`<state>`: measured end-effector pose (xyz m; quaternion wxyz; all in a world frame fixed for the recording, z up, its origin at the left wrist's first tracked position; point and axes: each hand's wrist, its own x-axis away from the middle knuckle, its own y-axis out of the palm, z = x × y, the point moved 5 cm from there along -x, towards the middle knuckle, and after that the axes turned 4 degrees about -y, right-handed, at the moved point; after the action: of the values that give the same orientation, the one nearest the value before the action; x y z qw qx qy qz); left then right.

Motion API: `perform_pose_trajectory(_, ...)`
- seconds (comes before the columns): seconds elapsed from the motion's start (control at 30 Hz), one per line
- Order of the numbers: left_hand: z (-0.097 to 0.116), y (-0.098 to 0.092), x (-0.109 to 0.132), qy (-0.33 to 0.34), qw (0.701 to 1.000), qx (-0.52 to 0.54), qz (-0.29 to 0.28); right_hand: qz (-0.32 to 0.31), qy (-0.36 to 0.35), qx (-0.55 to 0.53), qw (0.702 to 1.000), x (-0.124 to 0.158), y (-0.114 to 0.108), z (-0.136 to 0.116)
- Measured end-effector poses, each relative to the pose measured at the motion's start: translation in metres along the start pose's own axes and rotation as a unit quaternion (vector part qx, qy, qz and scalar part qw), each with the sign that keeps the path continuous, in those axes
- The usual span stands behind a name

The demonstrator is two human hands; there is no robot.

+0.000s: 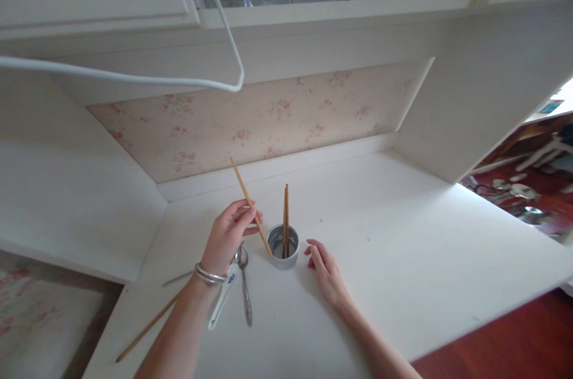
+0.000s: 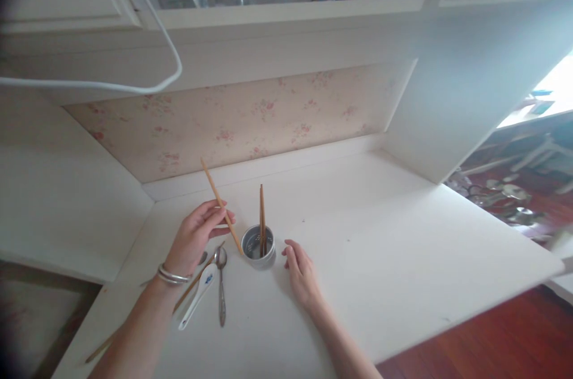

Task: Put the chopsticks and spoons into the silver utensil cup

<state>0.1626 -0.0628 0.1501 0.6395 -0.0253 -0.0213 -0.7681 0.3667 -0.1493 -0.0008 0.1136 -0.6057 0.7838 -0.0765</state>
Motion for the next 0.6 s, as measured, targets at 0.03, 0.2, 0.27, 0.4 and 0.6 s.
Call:
perform_pose_trajectory(0.03, -0.004, 0.003, -0.006, 0.006, 1.000, -0.011, 0.001, 0.002, -0.002, -0.001, 1.000, -0.001, 0.000, 0.000)
perform_pose_trajectory(0.2, -0.026, 0.014, -0.026, 0.056, 0.988, -0.140, 0.019, -0.001, -0.005, -0.012, 1.000, -0.004, -0.001, 0.000)
perform_pose_trajectory(0.27, -0.034, 0.018, -0.028, 0.061, 0.980, -0.188, 0.015, 0.001, -0.004, -0.016, 1.000, -0.006, -0.001, 0.001)
perform_pose_trajectory(0.4, -0.041, 0.029, -0.027, 0.091, 0.967, -0.237, -0.007, 0.002, 0.002, -0.020, 1.000, -0.008, -0.002, 0.002)
perform_pose_trajectory(0.6, -0.061, 0.039, -0.023, 0.078, 0.971, -0.219, -0.049, 0.010, 0.010, -0.027, 1.000, -0.008, -0.003, 0.005)
